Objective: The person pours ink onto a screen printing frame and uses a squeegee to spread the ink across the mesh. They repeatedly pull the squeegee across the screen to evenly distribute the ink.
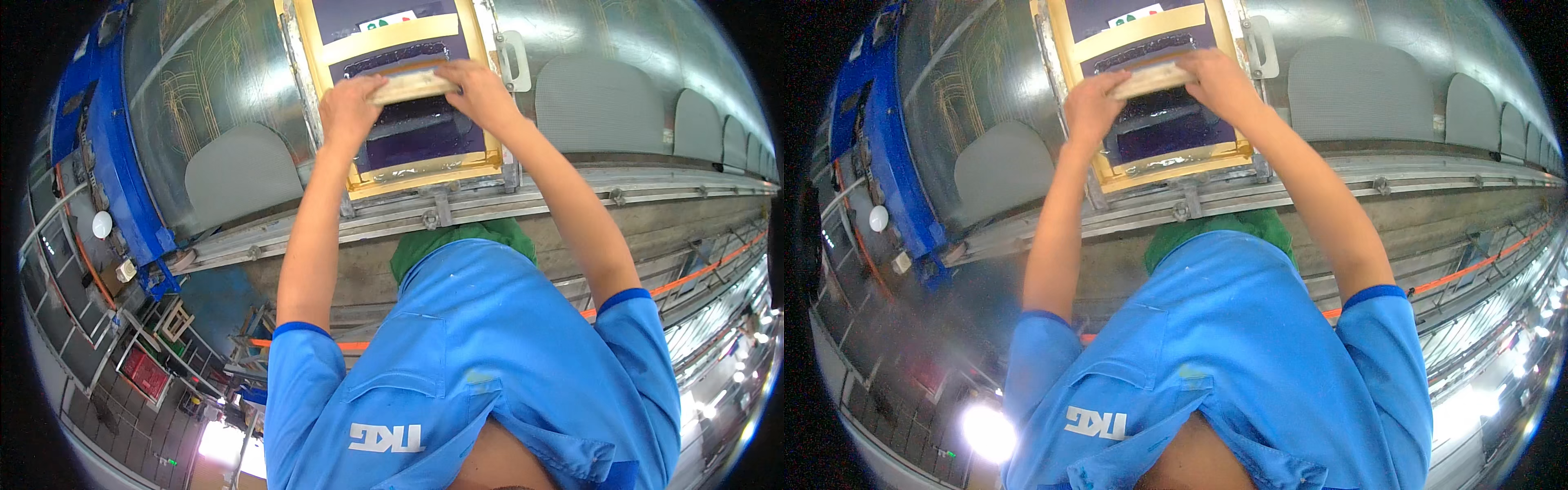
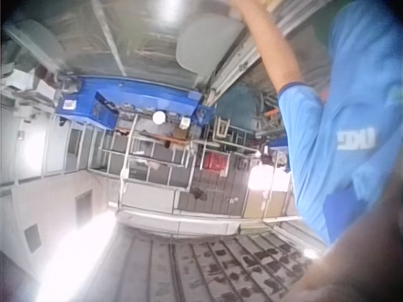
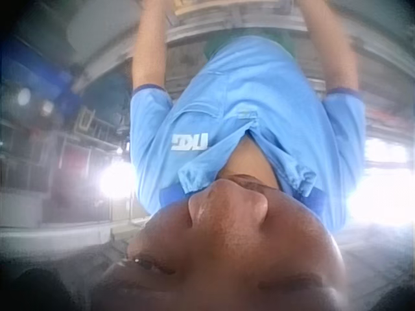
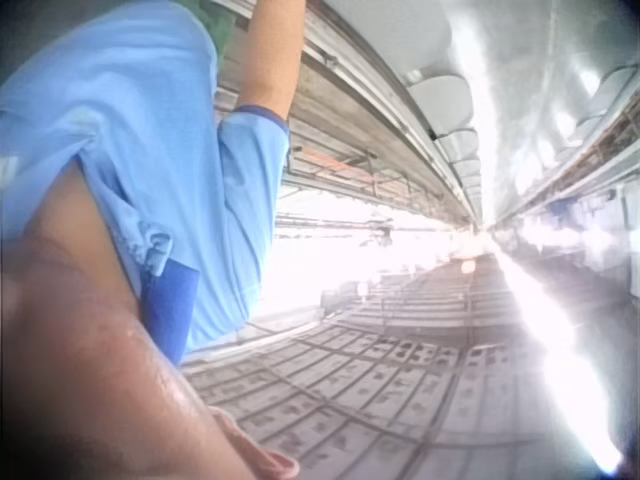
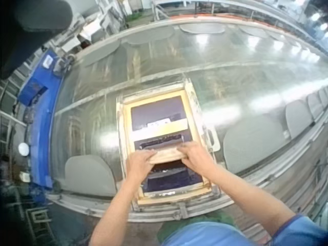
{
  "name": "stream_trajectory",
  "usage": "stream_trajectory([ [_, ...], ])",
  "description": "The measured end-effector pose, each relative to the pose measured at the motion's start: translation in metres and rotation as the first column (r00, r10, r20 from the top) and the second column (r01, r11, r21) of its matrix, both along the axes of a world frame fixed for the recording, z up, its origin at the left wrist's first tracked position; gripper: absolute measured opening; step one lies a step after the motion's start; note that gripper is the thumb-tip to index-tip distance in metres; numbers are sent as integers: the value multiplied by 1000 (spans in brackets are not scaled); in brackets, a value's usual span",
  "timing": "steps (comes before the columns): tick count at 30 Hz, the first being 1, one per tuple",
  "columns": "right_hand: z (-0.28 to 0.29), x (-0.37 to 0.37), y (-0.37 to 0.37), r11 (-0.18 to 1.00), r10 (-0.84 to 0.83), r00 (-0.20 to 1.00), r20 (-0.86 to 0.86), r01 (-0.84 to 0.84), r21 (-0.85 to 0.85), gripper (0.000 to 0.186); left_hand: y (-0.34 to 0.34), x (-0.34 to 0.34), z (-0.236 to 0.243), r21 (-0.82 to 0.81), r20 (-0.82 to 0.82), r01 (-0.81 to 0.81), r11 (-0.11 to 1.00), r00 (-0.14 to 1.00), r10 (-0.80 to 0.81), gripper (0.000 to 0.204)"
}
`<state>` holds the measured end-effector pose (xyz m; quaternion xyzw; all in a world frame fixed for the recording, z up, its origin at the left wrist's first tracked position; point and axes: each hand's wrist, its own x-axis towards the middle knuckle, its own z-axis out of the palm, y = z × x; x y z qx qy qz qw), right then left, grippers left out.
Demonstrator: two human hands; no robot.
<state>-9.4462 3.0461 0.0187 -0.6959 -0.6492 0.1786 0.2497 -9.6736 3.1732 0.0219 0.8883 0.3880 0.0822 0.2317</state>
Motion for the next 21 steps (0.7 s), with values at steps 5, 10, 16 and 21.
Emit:
stream_trajectory([
  [5, 10, -42, -83, 998, 45, 999, -10, -46, -50, 46, -78, -42, -3, 40, 9, 70, 997, 997, -71, 52],
  [10, 2, 33, -69, 925, -346, 853, -390, 240, -296, 52, -111, -54, -8, 75, -15, 60, 995, 998, -59, 57],
  [16, -78, 110, 11, 789, -533, 721, -443, 613, 49, 32, -132, -57, -24, 133, -20, 88, 987, 996, -86, 65],
  [21, -30, 101, 22, 749, -526, 745, -411, 634, 190, 26, -145, -70, -13, 121, 54, 70, 990, 996, -77, 69],
])
